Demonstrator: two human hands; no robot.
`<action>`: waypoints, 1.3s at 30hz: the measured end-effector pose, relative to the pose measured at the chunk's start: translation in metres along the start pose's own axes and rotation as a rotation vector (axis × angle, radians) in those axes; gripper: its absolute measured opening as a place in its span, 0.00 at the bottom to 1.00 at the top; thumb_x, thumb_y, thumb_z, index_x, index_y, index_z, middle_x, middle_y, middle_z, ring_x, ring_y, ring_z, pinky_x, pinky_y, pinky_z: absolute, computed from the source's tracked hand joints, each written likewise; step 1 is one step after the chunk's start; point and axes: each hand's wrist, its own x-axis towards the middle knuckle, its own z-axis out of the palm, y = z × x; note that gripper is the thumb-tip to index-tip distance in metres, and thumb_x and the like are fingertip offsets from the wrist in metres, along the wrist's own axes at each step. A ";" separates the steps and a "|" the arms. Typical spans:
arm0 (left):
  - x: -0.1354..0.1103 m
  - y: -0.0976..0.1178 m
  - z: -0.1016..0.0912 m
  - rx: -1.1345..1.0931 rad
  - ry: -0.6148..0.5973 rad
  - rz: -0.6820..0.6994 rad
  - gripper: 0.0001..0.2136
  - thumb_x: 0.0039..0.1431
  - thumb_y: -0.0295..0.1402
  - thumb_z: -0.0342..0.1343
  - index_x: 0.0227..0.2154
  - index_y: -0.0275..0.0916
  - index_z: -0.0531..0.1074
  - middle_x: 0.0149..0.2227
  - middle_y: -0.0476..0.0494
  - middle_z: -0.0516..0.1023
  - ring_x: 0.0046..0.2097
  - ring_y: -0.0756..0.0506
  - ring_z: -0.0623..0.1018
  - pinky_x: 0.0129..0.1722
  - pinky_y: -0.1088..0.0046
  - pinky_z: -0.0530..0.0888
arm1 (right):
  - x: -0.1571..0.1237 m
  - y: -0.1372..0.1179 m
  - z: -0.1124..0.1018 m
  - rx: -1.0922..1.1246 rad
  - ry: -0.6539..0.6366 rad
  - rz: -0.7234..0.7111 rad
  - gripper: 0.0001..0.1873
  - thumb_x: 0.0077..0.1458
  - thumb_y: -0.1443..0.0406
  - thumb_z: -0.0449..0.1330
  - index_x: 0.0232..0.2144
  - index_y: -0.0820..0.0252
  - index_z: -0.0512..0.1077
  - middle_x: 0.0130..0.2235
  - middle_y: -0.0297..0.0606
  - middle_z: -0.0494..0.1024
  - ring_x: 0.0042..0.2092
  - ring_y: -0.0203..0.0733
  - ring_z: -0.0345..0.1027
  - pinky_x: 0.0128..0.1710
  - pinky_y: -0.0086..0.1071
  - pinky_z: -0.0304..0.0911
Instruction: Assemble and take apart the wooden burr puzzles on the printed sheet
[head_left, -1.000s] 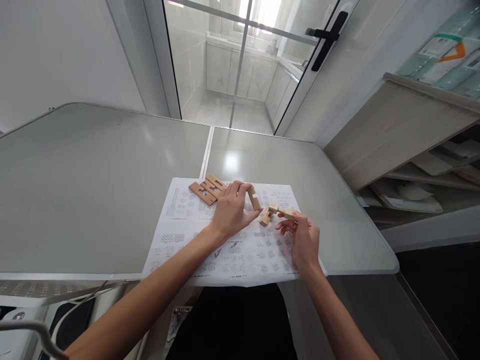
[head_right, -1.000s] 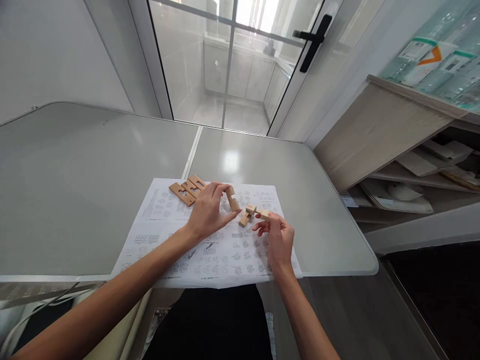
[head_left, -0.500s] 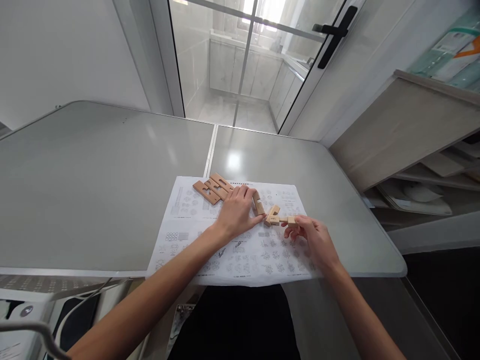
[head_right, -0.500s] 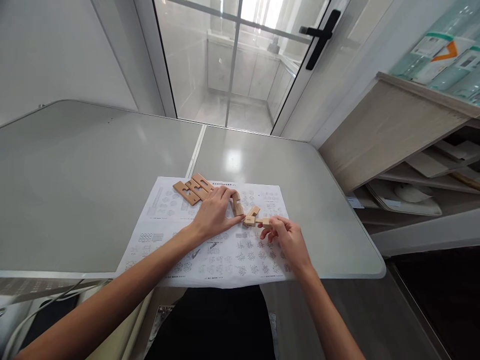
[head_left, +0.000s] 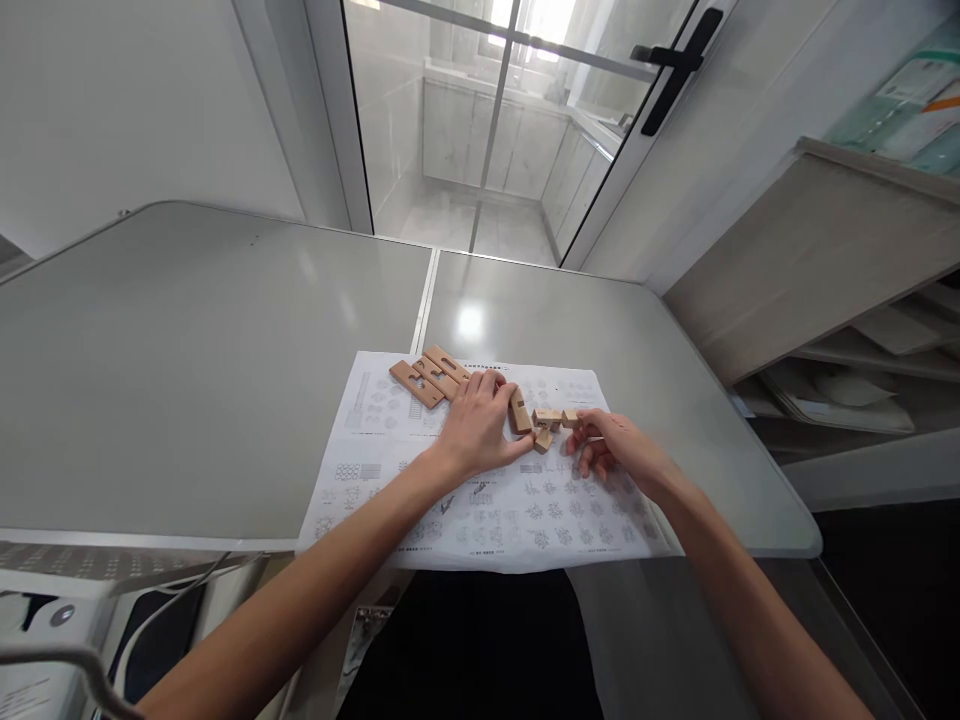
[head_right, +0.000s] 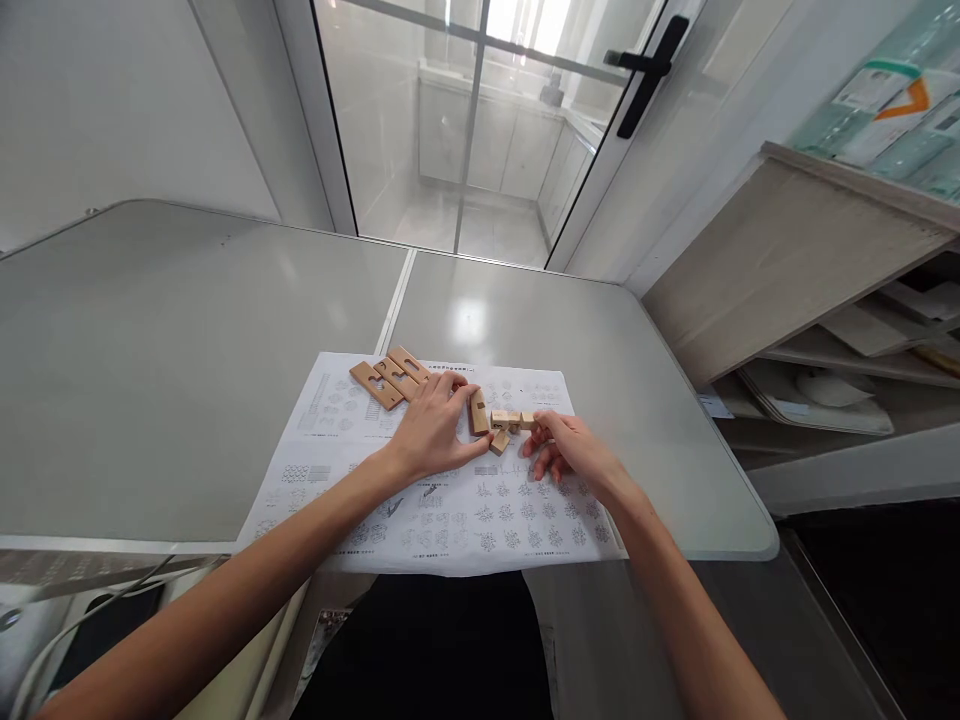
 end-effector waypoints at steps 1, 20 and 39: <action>0.000 0.000 0.000 -0.002 0.002 0.005 0.23 0.53 0.46 0.67 0.47 0.39 0.72 0.48 0.35 0.72 0.50 0.33 0.73 0.52 0.49 0.75 | 0.002 0.000 0.001 -0.007 0.015 -0.003 0.18 0.61 0.52 0.60 0.27 0.59 0.74 0.29 0.42 0.81 0.20 0.39 0.70 0.15 0.29 0.57; -0.003 0.001 0.000 -0.095 -0.056 0.087 0.27 0.57 0.37 0.63 0.58 0.38 0.66 0.56 0.33 0.72 0.58 0.32 0.72 0.59 0.48 0.73 | -0.011 -0.004 -0.018 -0.225 -0.183 0.037 0.25 0.61 0.48 0.63 0.21 0.58 0.71 0.22 0.40 0.79 0.21 0.41 0.72 0.20 0.31 0.64; -0.002 0.008 -0.010 -0.252 -0.176 0.251 0.31 0.60 0.46 0.63 0.63 0.41 0.64 0.66 0.32 0.69 0.70 0.32 0.64 0.69 0.48 0.64 | 0.007 -0.024 0.027 -0.478 -0.066 -0.007 0.18 0.73 0.58 0.50 0.31 0.58 0.69 0.24 0.36 0.80 0.22 0.38 0.74 0.24 0.29 0.66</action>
